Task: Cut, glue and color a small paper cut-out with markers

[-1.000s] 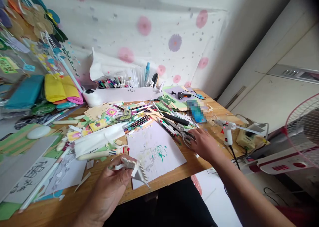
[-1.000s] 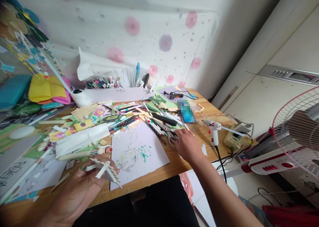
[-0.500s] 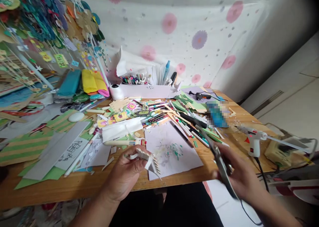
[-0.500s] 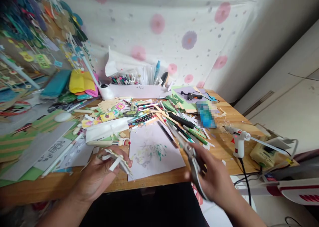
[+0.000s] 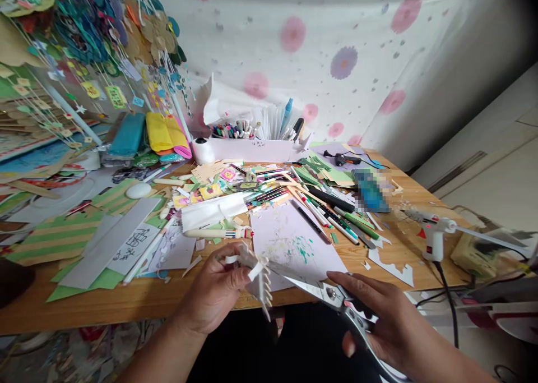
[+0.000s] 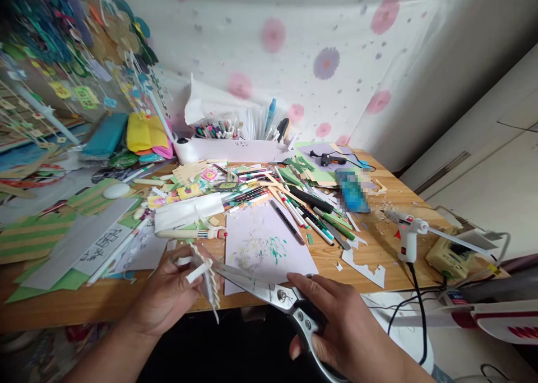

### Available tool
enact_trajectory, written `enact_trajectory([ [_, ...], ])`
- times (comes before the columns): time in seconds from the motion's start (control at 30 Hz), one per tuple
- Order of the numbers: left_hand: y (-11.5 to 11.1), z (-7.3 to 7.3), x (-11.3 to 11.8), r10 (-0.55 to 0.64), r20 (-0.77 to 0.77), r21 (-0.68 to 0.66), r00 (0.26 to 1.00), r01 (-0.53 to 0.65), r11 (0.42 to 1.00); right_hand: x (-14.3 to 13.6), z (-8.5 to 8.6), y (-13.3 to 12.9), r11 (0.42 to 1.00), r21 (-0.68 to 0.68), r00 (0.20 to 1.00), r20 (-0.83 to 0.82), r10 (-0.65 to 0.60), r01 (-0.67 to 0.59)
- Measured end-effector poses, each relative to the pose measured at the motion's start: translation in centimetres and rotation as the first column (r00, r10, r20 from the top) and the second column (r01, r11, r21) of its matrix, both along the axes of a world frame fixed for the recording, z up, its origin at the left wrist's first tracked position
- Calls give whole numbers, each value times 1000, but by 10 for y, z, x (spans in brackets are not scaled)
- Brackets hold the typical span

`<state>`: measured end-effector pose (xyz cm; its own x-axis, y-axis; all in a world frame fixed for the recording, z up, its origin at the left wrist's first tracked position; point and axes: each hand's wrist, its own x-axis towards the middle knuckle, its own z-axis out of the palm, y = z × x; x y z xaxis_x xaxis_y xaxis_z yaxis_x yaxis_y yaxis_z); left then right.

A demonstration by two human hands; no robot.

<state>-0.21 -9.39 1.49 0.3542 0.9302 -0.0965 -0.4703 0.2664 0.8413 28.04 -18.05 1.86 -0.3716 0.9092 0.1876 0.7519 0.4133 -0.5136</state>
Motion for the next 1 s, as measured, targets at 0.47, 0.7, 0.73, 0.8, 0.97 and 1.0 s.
enact_trajectory([
  [0.47,1,1,0,-4,-27,28,1000,5,1000,-6,-1,5,999,27,998,55,28,-29],
  [0.7,6,-1,-5,16,-28,43,999,-14,999,-7,-2,10,992,114,987,155,34,-52],
  [0.73,6,-2,-6,15,-25,41,1000,-14,999,-7,-4,11,991,122,989,145,33,-51],
  [0.8,5,-3,-5,15,-20,35,1000,-15,999,-7,-8,11,988,146,992,124,31,-49],
  [0.97,4,-6,0,-8,-11,9,1000,8,1000,-9,-17,10,984,179,996,84,-3,-12],
  [1.0,4,-6,1,-13,-6,4,1000,13,1000,-10,-18,9,985,171,998,70,-3,-9],
])
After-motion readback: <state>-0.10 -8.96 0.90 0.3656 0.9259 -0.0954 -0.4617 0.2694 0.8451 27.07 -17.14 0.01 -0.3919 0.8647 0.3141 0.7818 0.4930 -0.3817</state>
